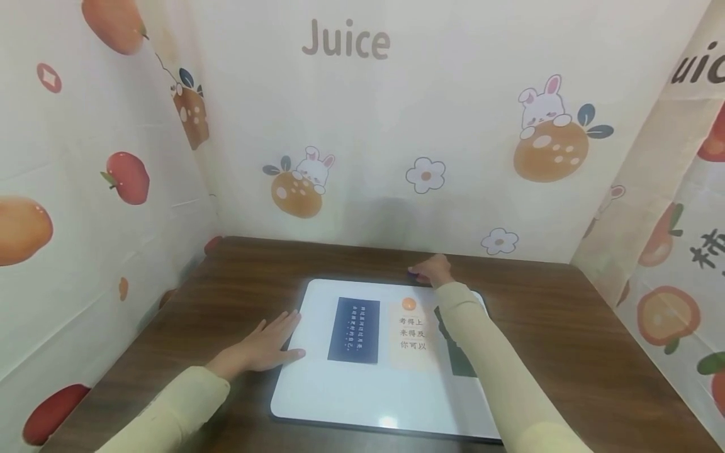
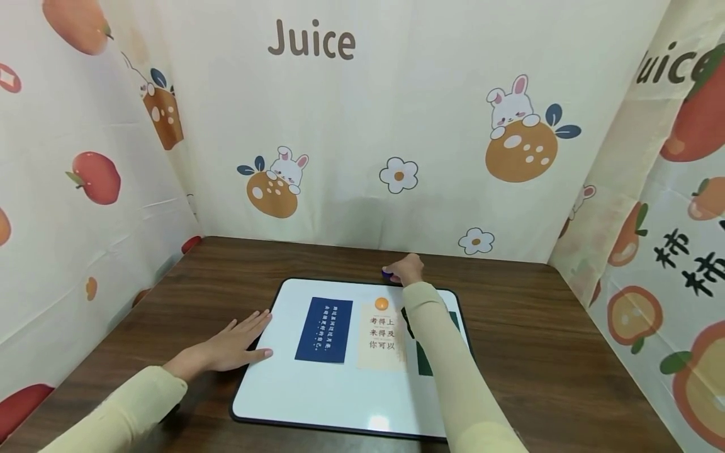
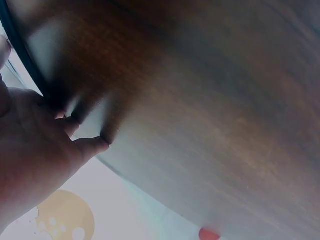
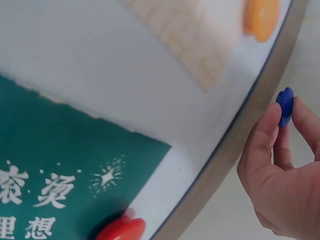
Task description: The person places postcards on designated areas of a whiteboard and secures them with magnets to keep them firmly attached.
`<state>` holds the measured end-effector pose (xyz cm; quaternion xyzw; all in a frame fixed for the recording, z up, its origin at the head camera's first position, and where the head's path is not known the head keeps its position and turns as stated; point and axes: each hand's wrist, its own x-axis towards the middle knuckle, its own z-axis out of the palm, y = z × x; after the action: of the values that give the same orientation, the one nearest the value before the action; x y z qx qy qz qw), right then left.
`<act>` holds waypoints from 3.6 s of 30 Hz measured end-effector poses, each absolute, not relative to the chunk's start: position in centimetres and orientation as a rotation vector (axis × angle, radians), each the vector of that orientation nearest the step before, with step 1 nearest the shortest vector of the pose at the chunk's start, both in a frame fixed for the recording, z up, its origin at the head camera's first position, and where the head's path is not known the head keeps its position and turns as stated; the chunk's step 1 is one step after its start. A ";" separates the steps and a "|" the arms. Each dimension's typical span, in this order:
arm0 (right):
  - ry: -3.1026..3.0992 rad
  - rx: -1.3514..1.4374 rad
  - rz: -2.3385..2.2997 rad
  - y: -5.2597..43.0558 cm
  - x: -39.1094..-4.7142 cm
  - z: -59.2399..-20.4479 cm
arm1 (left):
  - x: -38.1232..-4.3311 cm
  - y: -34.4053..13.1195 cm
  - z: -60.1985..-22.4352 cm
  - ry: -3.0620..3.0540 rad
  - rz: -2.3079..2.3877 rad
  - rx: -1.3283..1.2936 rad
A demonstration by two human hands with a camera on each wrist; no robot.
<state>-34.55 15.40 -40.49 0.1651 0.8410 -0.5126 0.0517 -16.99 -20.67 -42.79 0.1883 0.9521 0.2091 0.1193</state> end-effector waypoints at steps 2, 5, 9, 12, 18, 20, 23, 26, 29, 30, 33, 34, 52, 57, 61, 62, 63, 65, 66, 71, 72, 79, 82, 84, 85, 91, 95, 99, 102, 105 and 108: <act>2.535 0.480 -1.584 15.2 -34.5 -40.3 | -17.0 -20.7 -42.7 2.780 0.617 0.563; 2.505 0.461 -1.603 14.8 -34.1 -39.9 | -16.9 -20.7 -42.5 2.770 0.632 0.571; 2.452 0.426 -1.628 14.0 -32.9 -39.1 | -16.9 -20.6 -42.2 2.767 0.628 0.546; 2.403 0.359 -1.663 13.6 -32.0 -38.4 | -17.0 -20.6 -42.3 2.771 0.618 0.542; 2.394 0.290 -1.622 12.7 -31.1 -37.7 | -17.4 -20.9 -43.2 2.784 0.597 0.552; 2.398 0.274 -1.612 12.3 -31.1 -37.7 | -17.5 -21.0 -43.5 2.794 0.588 0.551; 2.389 0.248 -1.611 11.7 -31.0 -37.9 | -17.5 -21.0 -43.6 2.801 0.599 0.559; 2.409 0.226 -1.568 11.0 -30.9 -38.2 | -17.4 -21.0 -43.3 2.791 0.594 0.549; 2.421 0.195 -1.534 10.3 -30.7 -38.6 | -17.2 -20.8 -42.9 2.775 0.599 0.542; 2.418 0.192 -1.532 10.1 -30.6 -38.7 | -17.2 -20.8 -42.7 2.772 0.604 0.541; 2.408 0.150 -1.539 9.4 -30.2 -38.8 | -17.0 -20.7 -42.5 2.771 0.616 0.538; 2.407 0.131 -1.536 9.2 -30.0 -38.8 | -16.9 -20.7 -42.4 2.773 0.614 0.535; 2.414 0.126 -1.516 6.7 -29.6 -39.5 | -17.2 -21.0 -43.4 2.794 0.598 0.552; 2.431 0.172 -1.482 6.0 -29.7 -39.7 | -17.0 -21.0 -42.9 2.782 0.601 0.577; 2.449 0.196 -1.447 5.5 -29.6 -39.7 | -16.9 -21.0 -42.6 2.779 0.634 0.604; 2.465 0.193 -1.425 5.4 -29.6 -39.7 | -16.9 -21.0 -42.7 2.781 0.629 0.607; 2.477 0.188 -1.409 5.3 -29.5 -39.7 | -16.9 -21.0 -42.7 2.781 0.629 0.605; 2.510 0.167 -1.368 5.2 -29.5 -39.8 | -17.0 -21.0 -42.9 2.779 0.625 0.593; 2.527 0.154 -1.348 5.1 -29.5 -39.8 | -17.1 -21.1 -42.9 2.779 0.621 0.584; 2.577 0.113 -1.297 4.9 -29.3 -40.0 | -17.3 -21.2 -43.4 2.791 0.591 0.563; 2.583 0.112 -1.291 4.9 -29.4 -40.0 | -17.3 -21.2 -43.4 2.795 0.601 0.568; 2.601 0.103 -1.276 4.9 -29.5 -40.3 | -17.2 -21.2 -43.5 2.801 0.592 0.567; 2.605 0.094 -1.268 4.9 -29.6 -40.4 | -17.3 -21.2 -43.7 2.805 0.592 0.560; 2.613 0.080 -1.254 5.0 -29.5 -40.4 | -17.4 -21.2 -43.8 2.808 0.583 0.549; 2.616 0.075 -1.249 5.0 -29.6 -40.4 | -17.4 -21.2 -43.9 2.808 0.590 0.550; 2.641 0.062 -1.210 4.9 -29.5 -40.5 | -17.4 -21.2 -44.0 2.808 0.599 0.555; 2.661 0.039 -1.192 4.8 -29.6 -40.5 | -17.3 -21.2 -43.7 2.803 0.604 0.562; 2.671 0.002 -1.178 4.8 -29.8 -40.6 | -17.3 -21.2 -43.7 2.804 0.599 0.560; 2.671 -0.017 -1.171 4.8 -29.8 -40.6 | -17.3 -21.2 -43.9 2.811 0.585 0.552; 2.674 -0.033 -1.169 4.7 -29.6 -40.4 | -17.4 -21.2 -44.1 2.816 0.595 0.552; 2.680 -0.055 -1.163 4.7 -29.4 -40.3 | -17.3 -21.2 -44.0 2.816 0.593 0.547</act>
<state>-29.42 4.68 -40.29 -0.0187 0.9117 -0.3955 0.1097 -17.33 -21.22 -44.01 0.1856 0.9559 0.2014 0.1058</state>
